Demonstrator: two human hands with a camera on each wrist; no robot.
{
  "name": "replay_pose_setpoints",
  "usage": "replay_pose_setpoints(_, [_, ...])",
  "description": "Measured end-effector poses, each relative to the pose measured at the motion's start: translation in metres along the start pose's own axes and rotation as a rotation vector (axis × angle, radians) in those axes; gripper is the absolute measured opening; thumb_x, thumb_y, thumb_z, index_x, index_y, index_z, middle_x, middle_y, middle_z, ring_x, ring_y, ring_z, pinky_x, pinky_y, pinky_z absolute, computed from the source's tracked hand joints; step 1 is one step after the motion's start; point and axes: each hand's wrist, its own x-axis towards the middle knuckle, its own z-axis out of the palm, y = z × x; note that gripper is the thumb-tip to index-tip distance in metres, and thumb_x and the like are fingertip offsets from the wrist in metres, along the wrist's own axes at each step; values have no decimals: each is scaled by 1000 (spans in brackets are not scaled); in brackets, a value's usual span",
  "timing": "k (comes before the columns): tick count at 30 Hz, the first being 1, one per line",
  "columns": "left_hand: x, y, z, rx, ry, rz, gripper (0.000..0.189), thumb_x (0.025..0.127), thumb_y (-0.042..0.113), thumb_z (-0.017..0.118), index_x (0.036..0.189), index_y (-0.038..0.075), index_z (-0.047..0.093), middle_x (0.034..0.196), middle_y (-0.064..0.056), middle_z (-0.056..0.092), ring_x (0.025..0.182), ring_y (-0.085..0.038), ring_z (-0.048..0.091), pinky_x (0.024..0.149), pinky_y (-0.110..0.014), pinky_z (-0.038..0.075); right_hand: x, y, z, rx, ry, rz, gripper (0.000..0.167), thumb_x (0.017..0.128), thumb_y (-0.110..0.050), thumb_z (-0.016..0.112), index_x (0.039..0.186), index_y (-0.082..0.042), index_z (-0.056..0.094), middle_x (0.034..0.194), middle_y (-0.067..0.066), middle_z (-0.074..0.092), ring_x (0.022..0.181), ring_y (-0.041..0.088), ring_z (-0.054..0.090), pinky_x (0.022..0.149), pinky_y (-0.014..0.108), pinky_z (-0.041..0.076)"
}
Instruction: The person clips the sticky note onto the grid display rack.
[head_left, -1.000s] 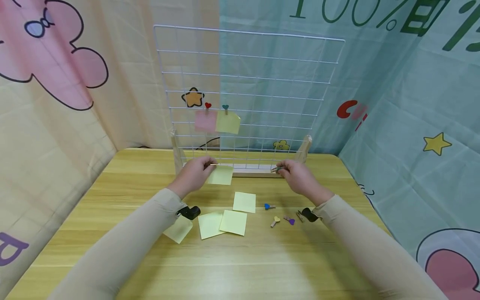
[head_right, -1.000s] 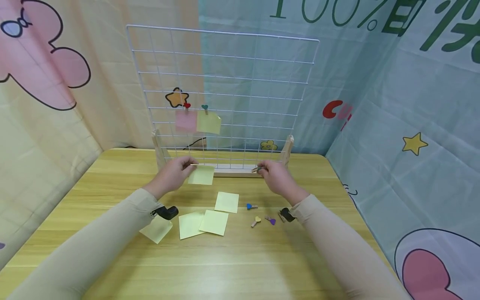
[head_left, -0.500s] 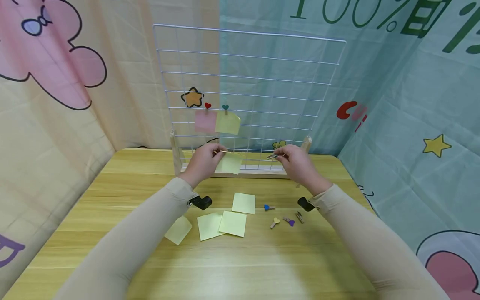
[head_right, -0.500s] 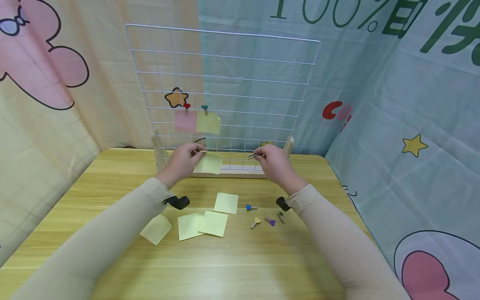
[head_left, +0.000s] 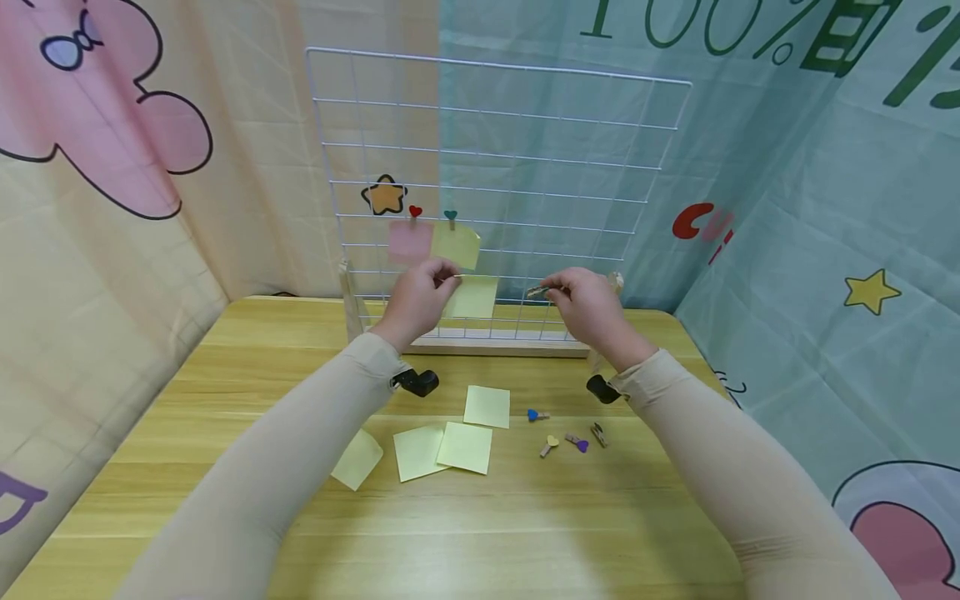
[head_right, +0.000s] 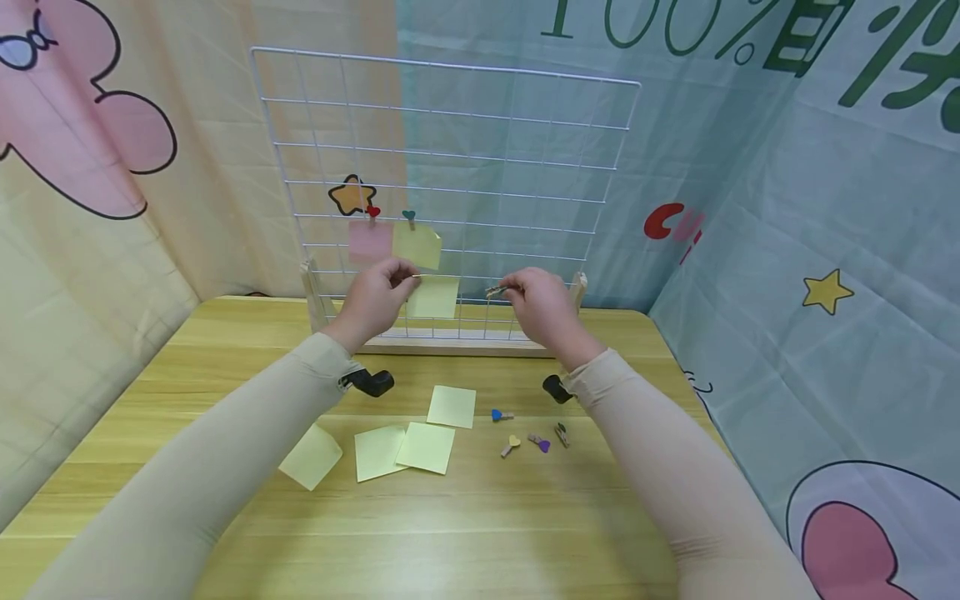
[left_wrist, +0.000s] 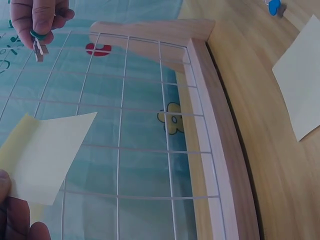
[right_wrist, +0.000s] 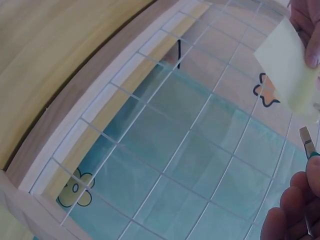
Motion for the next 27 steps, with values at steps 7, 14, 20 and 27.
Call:
replay_pose_setpoints(7, [10,9,0,-2,16,-8,21,109,22,59,120,9,71,115,-7,71,91,-23,61,84,-36,54,8,-2,-6,-18,24,-3,25,108,-15,61,126,-4,75,112,14,76,78,25,64,68,38,50])
replay_pose_setpoints(14, [18,19,1,-7,26,-4,19,110,21,58,119,10,70,120,-7,70,102,-23,62,92,-40,55,18,-6,-10,-25,41,3,26,108,-18,61,127,-7,76,112,13,75,76,24,59,68,37,46])
replay_pose_setpoints(20, [25,25,4,-15,39,4,19,110,20,58,121,10,70,123,-7,70,105,-24,63,95,-40,56,27,-12,-13,-23,68,-2,26,109,-17,60,125,-6,76,115,14,75,78,25,58,70,37,45])
replay_pose_setpoints(27, [32,31,7,-1,88,-7,20,109,22,60,119,12,73,123,-5,73,106,-23,65,93,-40,56,35,-18,-16,31,118,15,23,107,-14,62,121,-2,76,105,14,61,88,29,51,77,40,42])
